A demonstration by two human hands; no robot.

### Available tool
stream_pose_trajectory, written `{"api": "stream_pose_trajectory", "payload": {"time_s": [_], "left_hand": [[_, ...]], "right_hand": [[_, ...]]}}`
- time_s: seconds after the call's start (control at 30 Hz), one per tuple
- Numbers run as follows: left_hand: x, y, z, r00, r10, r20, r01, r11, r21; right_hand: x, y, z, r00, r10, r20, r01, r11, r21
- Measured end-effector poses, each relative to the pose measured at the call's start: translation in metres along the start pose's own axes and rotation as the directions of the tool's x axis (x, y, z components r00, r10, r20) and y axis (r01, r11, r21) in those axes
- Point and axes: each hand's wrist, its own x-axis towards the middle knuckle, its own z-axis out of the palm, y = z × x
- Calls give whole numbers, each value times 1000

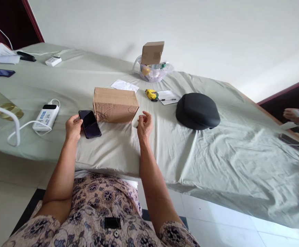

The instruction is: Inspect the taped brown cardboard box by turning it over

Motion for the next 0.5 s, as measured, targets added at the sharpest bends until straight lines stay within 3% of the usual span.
{"api": "stream_pose_trajectory", "payload": {"time_s": [0.1,0.23,0.37,0.43,0.47,0.5], "left_hand": [[5,-1,-1,997,26,-78,-31,998,-62],[12,3,-7,967,169,-191,-201,966,-164],[5,16,-12,902,350,-252,-406,887,-220],[-6,24,-12,890,408,-204,-453,845,-286],[-13,27,-9,884,437,-167,-468,822,-325],[-21,29,-6,872,472,-130,-485,796,-363]], "right_hand": [[-1,-6,-1,1000,-4,-17,4,999,33],[-3,-16,-3,1000,29,2,-29,996,83],[-7,-26,-5,987,52,152,-76,985,157],[-9,-31,-9,949,54,309,-135,960,245],[-9,-34,-11,905,55,422,-190,940,285],[-9,-36,-14,828,52,558,-263,916,304]]}}
